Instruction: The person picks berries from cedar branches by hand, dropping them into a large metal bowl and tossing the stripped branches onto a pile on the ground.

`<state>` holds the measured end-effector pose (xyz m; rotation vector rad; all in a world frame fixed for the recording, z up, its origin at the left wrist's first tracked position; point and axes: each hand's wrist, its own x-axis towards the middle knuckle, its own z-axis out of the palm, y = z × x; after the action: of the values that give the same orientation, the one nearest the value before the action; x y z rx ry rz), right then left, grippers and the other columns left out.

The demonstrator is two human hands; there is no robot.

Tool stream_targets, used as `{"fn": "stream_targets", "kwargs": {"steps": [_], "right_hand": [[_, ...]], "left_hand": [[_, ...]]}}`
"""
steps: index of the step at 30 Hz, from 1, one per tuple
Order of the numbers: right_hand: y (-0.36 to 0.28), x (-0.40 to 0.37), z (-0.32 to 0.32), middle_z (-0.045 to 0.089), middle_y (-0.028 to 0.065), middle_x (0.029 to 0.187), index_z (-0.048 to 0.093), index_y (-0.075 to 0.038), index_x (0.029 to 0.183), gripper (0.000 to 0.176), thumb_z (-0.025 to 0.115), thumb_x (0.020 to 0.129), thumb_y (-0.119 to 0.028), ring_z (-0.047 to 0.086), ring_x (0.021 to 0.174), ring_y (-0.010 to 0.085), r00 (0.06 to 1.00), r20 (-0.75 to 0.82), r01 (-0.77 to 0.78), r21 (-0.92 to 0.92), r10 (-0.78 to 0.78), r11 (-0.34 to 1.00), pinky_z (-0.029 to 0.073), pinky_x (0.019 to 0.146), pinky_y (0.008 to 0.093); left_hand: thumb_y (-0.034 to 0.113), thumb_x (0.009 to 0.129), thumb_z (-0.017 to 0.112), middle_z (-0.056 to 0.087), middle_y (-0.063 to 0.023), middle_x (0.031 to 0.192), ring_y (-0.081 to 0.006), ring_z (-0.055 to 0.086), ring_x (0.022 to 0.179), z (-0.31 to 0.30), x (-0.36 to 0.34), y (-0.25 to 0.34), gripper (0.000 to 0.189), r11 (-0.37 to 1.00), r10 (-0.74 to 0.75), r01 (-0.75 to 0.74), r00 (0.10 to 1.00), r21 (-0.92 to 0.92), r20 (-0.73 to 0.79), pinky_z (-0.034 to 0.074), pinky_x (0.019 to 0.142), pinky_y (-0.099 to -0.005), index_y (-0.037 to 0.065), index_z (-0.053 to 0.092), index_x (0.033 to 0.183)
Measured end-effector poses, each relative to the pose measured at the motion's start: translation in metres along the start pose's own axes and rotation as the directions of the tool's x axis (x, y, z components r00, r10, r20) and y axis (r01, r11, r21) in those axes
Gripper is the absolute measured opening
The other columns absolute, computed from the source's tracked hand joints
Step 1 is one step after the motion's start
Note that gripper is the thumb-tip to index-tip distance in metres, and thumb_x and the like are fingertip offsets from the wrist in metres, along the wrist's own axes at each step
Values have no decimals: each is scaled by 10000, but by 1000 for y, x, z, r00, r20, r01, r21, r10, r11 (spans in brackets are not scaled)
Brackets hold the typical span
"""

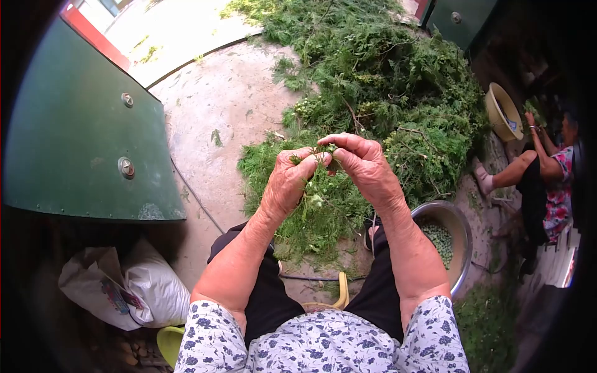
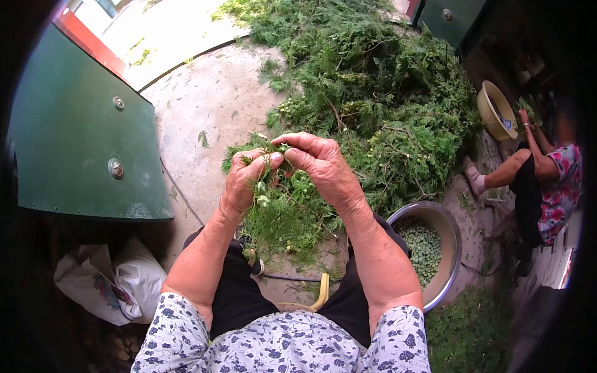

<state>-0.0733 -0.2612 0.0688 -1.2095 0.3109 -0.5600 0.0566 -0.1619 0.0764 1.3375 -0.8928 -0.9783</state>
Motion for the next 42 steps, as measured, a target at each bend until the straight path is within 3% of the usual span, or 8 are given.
{"fn": "stream_targets", "kwargs": {"steps": [5,9,12,18,22,27,30,42], "right_hand": [[2,-3,8,609,28,816,622,18,990,167,593,850,-69,544,666,73,974,-170,71,-395,-149,916,467,582,219],[6,0,14,585,48,788,561,38,993,185,598,834,-50,560,653,90,925,-369,81,-31,-87,996,479,576,218],[-3,0,11,566,41,783,511,25,1029,266,627,823,-96,566,640,111,929,-343,-5,367,140,930,481,575,213],[-2,-17,16,542,10,842,544,-26,1007,344,725,759,-180,487,644,49,998,-66,-9,-11,9,1000,380,515,176],[4,-16,17,544,-13,780,556,-29,1010,281,690,785,-131,487,634,43,991,-130,-46,-24,43,999,378,508,172],[1,-11,7,574,-33,750,595,-31,1000,200,644,814,-86,514,618,33,962,-265,-52,86,73,995,401,519,168],[-2,-11,7,585,-24,762,603,-29,1017,217,644,810,-79,511,622,31,947,-315,-54,25,59,998,399,517,170],[0,-10,5,579,-15,675,624,-6,941,155,648,809,-84,484,541,32,971,-233,-69,-64,52,996,367,460,162]], "left_hand": [[150,820,572,396,43,563,-50,335,557,-1,0,-14,242,992,62,-48,991,113,-119,296,489,-256,-10,523,645],[149,848,565,345,53,575,-57,293,572,9,1,-5,279,996,60,-40,967,83,-249,279,495,-260,4,468,631],[147,856,562,339,49,570,-61,284,572,4,10,-24,292,996,1,-38,920,-86,-392,275,491,-270,5,450,626],[127,870,548,318,47,560,-61,264,560,5,12,-20,309,989,145,-108,840,100,-523,257,469,-276,24,430,603],[154,885,549,318,51,553,-58,262,550,9,11,-17,342,987,153,-105,841,121,-518,246,458,-273,49,416,588],[318,824,650,547,23,662,-71,507,577,-6,11,-16,273,926,-306,239,929,-293,-208,426,528,-249,64,578,752],[349,772,698,492,53,619,-54,399,556,6,4,6,319,894,-247,184,963,-408,-107,310,485,-257,75,577,663],[44,747,676,650,-12,781,-78,582,684,3,-2,-3,127,912,-103,62,991,-406,-81,470,626,-235,19,666,871]]}}
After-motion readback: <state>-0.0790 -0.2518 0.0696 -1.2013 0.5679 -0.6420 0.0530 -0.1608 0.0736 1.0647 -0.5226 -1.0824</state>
